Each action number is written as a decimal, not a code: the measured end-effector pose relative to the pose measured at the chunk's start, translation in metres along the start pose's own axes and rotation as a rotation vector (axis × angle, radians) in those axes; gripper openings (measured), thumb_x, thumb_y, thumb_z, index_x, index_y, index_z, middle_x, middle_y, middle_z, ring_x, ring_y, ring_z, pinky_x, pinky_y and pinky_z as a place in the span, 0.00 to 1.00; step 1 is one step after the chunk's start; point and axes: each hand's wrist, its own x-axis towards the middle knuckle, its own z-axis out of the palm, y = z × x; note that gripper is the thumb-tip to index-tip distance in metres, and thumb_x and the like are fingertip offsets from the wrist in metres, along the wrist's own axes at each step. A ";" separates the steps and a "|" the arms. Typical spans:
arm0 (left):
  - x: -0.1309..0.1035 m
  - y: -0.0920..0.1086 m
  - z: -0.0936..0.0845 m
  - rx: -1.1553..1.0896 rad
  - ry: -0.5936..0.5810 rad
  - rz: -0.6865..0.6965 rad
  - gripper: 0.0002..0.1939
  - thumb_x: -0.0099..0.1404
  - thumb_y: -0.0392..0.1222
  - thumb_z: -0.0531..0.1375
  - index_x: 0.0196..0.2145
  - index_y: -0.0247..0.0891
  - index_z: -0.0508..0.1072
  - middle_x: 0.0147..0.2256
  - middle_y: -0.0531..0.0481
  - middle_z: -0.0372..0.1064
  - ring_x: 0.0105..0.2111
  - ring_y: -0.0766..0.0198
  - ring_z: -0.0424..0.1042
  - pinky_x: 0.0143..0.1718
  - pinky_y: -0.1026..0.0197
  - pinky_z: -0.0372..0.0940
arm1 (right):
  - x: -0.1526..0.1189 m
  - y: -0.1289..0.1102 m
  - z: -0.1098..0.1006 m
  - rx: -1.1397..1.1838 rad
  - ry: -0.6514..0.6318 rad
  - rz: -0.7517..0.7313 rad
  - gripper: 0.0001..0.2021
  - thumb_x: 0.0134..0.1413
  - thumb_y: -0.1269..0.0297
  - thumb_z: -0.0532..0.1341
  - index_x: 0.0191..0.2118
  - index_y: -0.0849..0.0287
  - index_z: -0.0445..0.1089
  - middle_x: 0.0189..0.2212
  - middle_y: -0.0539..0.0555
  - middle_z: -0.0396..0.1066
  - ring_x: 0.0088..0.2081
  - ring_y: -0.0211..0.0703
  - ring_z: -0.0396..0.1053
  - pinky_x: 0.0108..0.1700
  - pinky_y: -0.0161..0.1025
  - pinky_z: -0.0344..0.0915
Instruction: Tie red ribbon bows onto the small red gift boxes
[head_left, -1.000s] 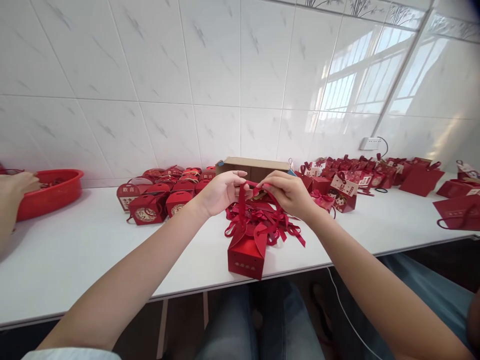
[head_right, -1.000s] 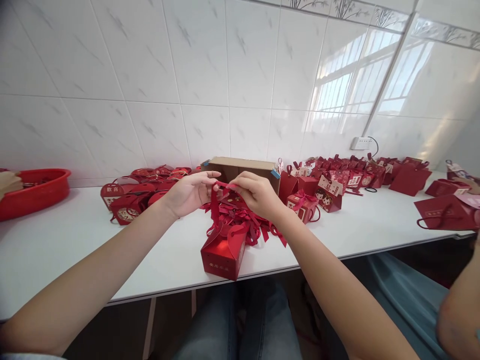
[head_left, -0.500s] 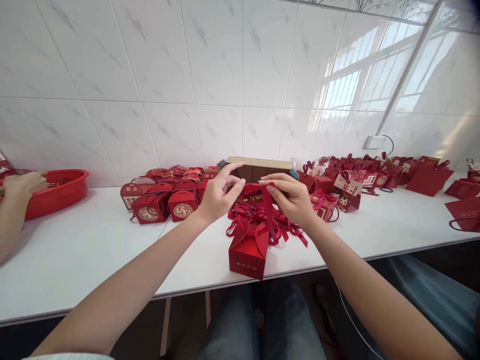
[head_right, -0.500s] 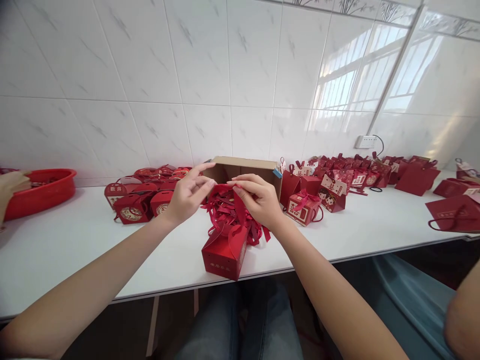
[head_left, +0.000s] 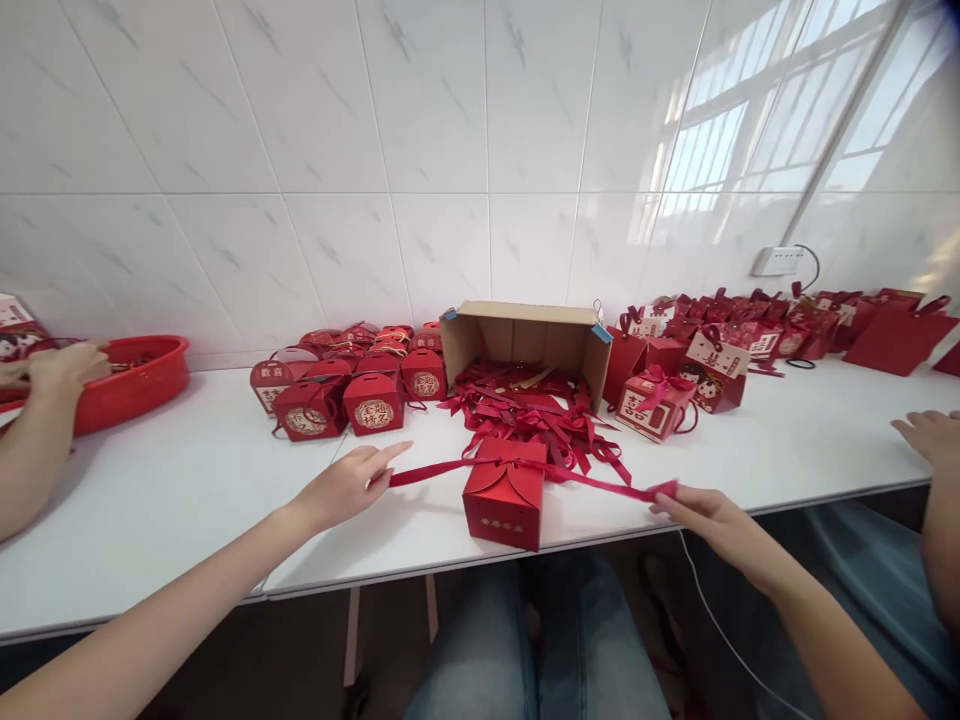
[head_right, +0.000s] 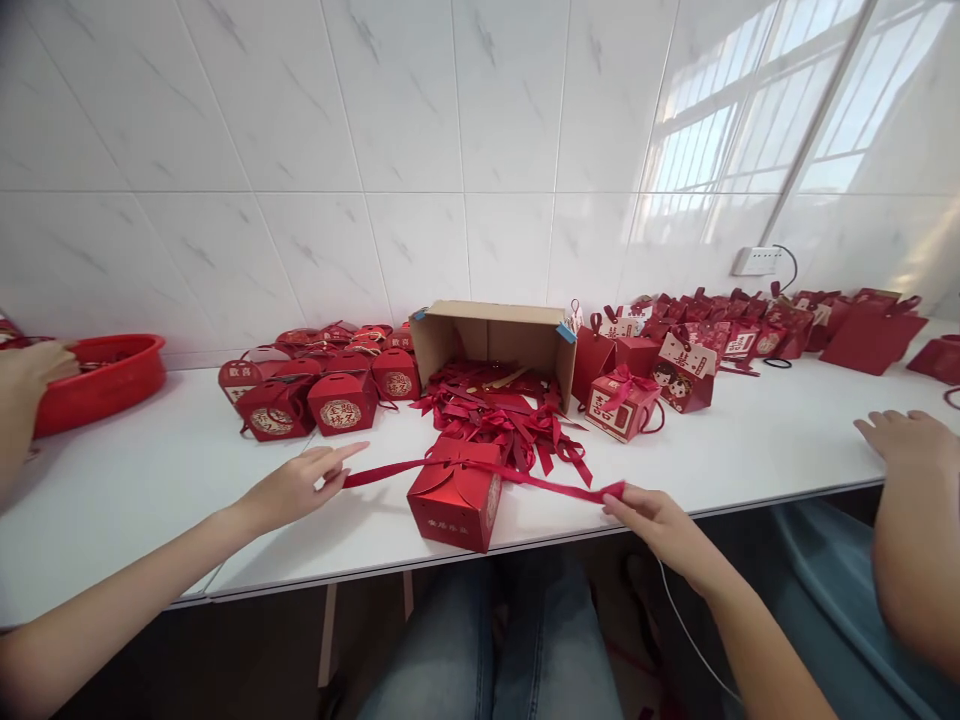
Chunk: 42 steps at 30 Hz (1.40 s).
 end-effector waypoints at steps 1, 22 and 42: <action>0.002 0.006 0.003 -0.016 -0.011 -0.006 0.17 0.61 0.43 0.53 0.46 0.43 0.74 0.29 0.48 0.70 0.32 0.57 0.69 0.40 0.57 0.63 | 0.002 -0.006 0.004 -0.053 0.022 -0.039 0.21 0.48 0.44 0.61 0.42 0.54 0.75 0.44 0.60 0.72 0.44 0.56 0.70 0.49 0.53 0.65; 0.066 0.093 0.031 -0.805 -0.371 -0.366 0.23 0.51 0.60 0.63 0.22 0.38 0.59 0.18 0.60 0.50 0.18 0.73 0.48 0.19 0.67 0.42 | 0.041 -0.088 0.100 0.377 -0.148 -0.042 0.21 0.44 0.48 0.64 0.30 0.55 0.53 0.17 0.39 0.49 0.18 0.30 0.45 0.20 0.30 0.43; 0.062 0.114 0.013 -1.032 -0.314 -0.323 0.20 0.62 0.55 0.56 0.39 0.36 0.77 0.19 0.57 0.52 0.16 0.73 0.43 0.18 0.66 0.44 | 0.050 -0.105 0.095 -0.190 0.411 -0.388 0.13 0.51 0.62 0.60 0.19 0.57 0.72 0.22 0.52 0.61 0.25 0.40 0.61 0.30 0.39 0.59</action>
